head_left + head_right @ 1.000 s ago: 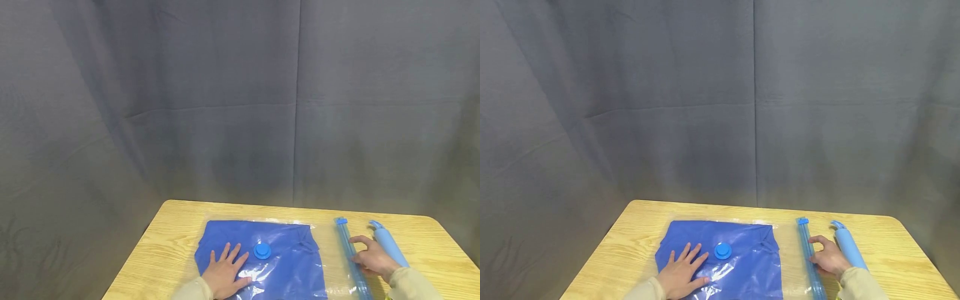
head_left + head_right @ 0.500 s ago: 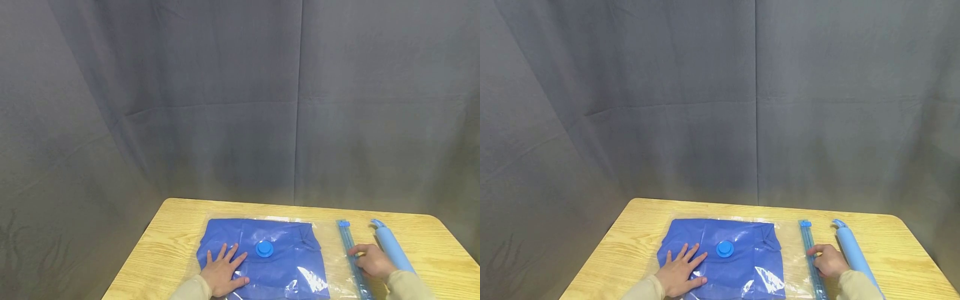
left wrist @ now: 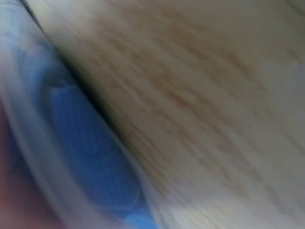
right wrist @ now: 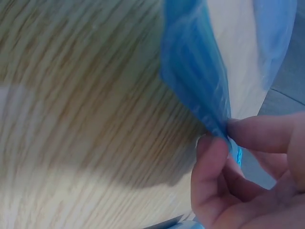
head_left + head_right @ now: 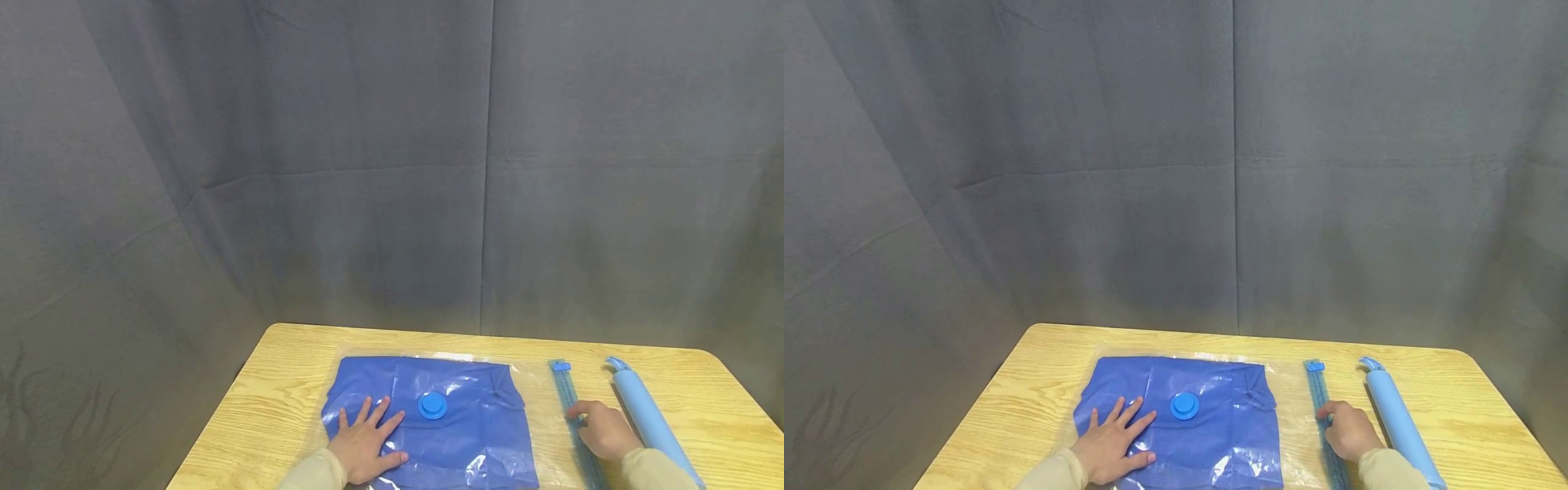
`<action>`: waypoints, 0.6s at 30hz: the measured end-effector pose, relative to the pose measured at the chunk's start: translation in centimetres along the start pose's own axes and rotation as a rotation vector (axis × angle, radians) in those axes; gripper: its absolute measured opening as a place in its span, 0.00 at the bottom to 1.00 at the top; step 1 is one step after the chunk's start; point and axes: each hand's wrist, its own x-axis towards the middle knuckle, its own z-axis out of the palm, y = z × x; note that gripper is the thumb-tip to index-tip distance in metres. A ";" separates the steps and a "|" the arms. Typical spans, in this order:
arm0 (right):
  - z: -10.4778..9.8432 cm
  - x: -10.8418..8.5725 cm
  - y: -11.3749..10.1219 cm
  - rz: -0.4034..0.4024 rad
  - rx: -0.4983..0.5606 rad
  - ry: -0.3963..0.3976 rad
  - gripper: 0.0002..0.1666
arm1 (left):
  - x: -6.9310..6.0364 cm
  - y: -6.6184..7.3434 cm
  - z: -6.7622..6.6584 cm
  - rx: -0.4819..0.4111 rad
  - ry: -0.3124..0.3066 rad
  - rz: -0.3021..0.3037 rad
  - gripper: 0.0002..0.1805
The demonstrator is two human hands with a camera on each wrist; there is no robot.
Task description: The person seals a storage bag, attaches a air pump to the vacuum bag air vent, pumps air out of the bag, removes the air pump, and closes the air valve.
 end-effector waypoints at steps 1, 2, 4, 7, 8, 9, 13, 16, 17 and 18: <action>0.0 0.0 -0.1 -0.004 -0.007 0.004 0.19 | 0.0 0.0 0.0 0.001 0.001 -0.002 0.41; 0.0 0.0 -0.2 -0.008 -0.011 0.009 0.19 | 0.1 0.0 0.0 0.002 0.005 -0.003 0.41; -0.1 0.0 -0.3 -0.028 -0.021 0.019 0.18 | 0.3 0.0 0.0 0.006 0.007 -0.004 0.41; 0.0 0.0 -0.4 -0.058 -0.034 0.020 0.16 | 0.6 -0.1 0.0 0.010 0.014 -0.002 0.41; 0.0 0.0 -0.4 -0.067 -0.040 0.016 0.16 | 0.7 -0.1 0.0 0.011 0.016 0.001 0.41; 0.0 0.0 -0.5 -0.081 -0.050 0.011 0.17 | 0.8 -0.1 -0.1 0.013 0.016 0.003 0.41; 0.2 -0.1 -0.6 -0.079 -0.068 -0.034 0.24 | 1.0 -0.2 -0.3 0.015 0.015 0.007 0.41; 0.1 -0.2 -0.8 -0.052 -0.075 -0.059 0.29 | 1.1 -0.1 -0.5 0.018 0.014 0.003 0.40; 0.1 -0.2 -0.9 -0.037 -0.078 -0.069 0.31 | 1.1 0.0 -0.5 0.021 0.016 0.001 0.40; 0.1 -0.3 -1.1 -0.019 -0.080 -0.078 0.32 | 1.1 0.0 -0.6 0.026 0.017 0.000 0.40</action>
